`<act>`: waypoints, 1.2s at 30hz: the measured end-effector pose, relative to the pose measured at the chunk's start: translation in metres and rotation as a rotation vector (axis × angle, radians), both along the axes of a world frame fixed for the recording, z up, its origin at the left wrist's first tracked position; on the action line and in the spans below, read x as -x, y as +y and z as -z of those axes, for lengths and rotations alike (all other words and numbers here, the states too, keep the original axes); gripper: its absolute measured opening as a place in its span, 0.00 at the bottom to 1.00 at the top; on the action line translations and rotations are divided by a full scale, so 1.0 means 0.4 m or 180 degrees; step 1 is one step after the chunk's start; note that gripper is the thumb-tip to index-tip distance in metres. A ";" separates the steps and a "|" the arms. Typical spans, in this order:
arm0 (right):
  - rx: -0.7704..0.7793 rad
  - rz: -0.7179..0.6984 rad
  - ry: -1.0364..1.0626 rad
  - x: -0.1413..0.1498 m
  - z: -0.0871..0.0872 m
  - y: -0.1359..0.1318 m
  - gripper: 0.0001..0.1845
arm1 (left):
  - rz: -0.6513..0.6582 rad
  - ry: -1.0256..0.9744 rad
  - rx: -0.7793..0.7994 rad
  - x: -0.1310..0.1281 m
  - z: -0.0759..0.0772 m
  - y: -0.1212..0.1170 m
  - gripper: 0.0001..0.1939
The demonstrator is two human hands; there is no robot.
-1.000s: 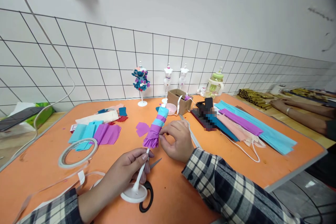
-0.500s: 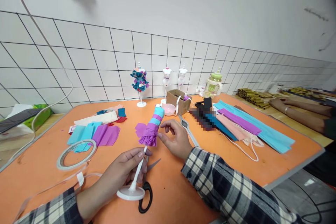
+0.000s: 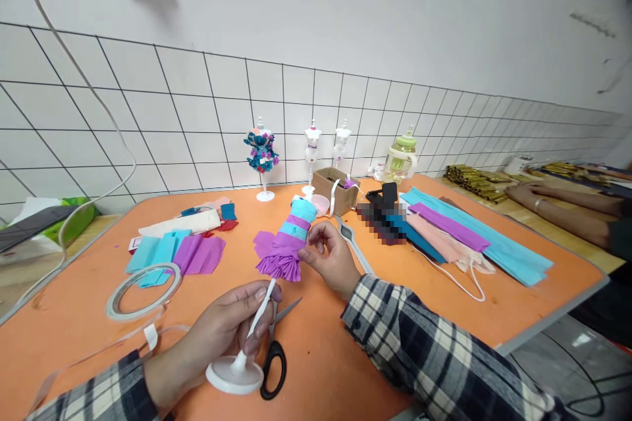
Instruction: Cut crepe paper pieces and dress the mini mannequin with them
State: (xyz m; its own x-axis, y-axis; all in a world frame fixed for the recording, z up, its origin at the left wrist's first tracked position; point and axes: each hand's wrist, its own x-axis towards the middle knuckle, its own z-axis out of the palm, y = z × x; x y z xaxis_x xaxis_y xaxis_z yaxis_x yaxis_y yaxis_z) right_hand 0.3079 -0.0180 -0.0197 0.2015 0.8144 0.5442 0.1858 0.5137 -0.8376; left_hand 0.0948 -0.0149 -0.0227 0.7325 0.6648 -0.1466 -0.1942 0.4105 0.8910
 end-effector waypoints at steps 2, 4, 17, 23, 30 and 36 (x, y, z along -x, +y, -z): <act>0.0000 0.0089 -0.0079 0.003 -0.004 -0.004 0.21 | 0.0046 -0.0012 0.0040 0.002 -0.001 -0.001 0.15; 0.0008 0.0080 -0.0094 0.006 -0.006 -0.004 0.22 | 0.0103 -0.0029 0.0100 0.004 -0.003 0.000 0.15; -0.0127 0.0029 -0.0100 0.018 -0.009 -0.025 0.20 | 0.0119 -0.0090 0.0158 0.002 -0.026 0.003 0.19; 0.0562 -0.0552 0.0461 0.040 0.009 -0.013 0.36 | -0.0124 0.0065 0.0099 -0.004 -0.016 0.004 0.17; 0.1094 -0.1338 0.1411 0.059 0.013 -0.010 0.43 | -0.0044 -0.0021 0.0132 -0.003 0.010 0.009 0.17; 0.1263 -0.1568 0.1352 0.035 0.000 -0.007 0.46 | 0.0019 0.0007 0.0118 0.004 0.018 0.018 0.16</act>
